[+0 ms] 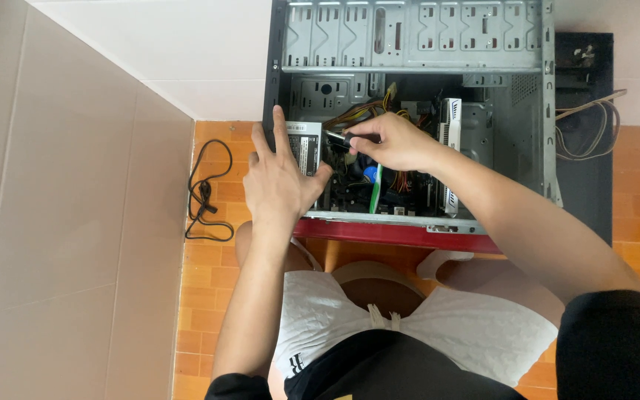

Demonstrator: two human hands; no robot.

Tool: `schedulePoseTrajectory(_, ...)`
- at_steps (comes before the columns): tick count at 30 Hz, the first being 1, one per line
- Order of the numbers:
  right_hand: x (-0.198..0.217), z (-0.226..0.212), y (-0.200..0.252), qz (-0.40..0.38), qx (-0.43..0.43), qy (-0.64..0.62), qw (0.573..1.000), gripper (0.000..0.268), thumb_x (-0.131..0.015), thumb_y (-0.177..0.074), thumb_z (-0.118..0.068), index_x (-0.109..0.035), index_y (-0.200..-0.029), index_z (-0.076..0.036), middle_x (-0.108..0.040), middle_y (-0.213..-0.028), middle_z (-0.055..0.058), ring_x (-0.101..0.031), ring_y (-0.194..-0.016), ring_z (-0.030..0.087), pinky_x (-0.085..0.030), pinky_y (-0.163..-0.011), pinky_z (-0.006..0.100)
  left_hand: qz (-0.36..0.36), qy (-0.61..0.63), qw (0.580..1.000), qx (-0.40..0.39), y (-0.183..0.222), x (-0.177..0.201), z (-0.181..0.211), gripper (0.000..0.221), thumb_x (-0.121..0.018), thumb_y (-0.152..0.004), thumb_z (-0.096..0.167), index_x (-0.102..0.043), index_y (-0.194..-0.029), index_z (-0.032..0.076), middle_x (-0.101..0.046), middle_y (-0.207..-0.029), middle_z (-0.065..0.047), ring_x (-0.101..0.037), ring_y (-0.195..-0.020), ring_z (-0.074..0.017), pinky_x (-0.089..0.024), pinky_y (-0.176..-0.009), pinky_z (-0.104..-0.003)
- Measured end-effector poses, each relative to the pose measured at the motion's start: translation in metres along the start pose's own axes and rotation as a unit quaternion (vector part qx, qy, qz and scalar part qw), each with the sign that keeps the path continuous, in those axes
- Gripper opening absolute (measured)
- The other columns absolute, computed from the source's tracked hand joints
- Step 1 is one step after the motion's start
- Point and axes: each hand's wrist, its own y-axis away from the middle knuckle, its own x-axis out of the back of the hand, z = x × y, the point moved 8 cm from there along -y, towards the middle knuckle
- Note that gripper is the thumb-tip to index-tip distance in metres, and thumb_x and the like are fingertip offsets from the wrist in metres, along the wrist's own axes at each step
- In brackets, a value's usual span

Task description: Unscrewing and repositioning a power supply unit inside a desktop computer case.

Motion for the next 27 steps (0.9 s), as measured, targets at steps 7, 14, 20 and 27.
schedulePoseTrajectory(7,0.004,0.031,-0.022,0.032,0.032,0.023,0.999,0.041,-0.083,-0.081,-0.020,-0.074,-0.120,-0.011,-0.079,-0.098,0.007,-0.065,-0.076,0.014,-0.051,-0.070,0.028,-0.002,0.000,1.000,0.002,0.000,0.000,-0.001,0.110,-0.071,-0.068,0.044,-0.023,-0.161,0.010,-0.038,-0.147,-0.029,-0.065,-0.107,-0.0495,-0.060,-0.075,-0.059)
schedulePoseTrajectory(14,0.004,0.024,-0.022,0.050,0.038,-0.004,0.998,0.040,-0.079,-0.086,-0.016,-0.073,-0.126,-0.016,-0.078,-0.097,0.006,-0.068,-0.076,0.017,-0.052,-0.072,0.030,0.009,0.003,1.000,-0.005,0.001,0.000,0.001,0.110,-0.071,-0.067,0.044,-0.023,-0.161,0.010,-0.039,-0.145,-0.030,-0.065,-0.107,-0.0500,-0.060,-0.074,-0.059)
schedulePoseTrajectory(20,0.006,0.031,-0.020,0.053,0.029,-0.004,0.998,0.037,-0.075,-0.089,-0.014,-0.073,-0.125,-0.012,-0.078,-0.100,0.011,-0.074,-0.088,0.028,-0.055,-0.082,0.038,0.008,0.003,1.000,-0.004,0.001,0.002,0.000,0.110,-0.072,-0.067,0.043,-0.024,-0.161,0.010,-0.039,-0.146,-0.030,-0.065,-0.107,-0.0505,-0.060,-0.074,-0.059)
schedulePoseTrajectory(27,0.011,0.044,-0.026,0.062,0.027,0.041,0.997,0.036,-0.073,-0.087,-0.019,-0.073,-0.123,-0.016,-0.078,-0.095,0.006,-0.074,-0.091,0.027,-0.054,-0.086,0.040,0.004,0.004,1.000,-0.003,0.000,0.000,0.001,0.110,-0.072,-0.068,0.043,-0.023,-0.161,0.010,-0.038,-0.146,-0.030,-0.065,-0.107,-0.0497,-0.060,-0.074,-0.059)
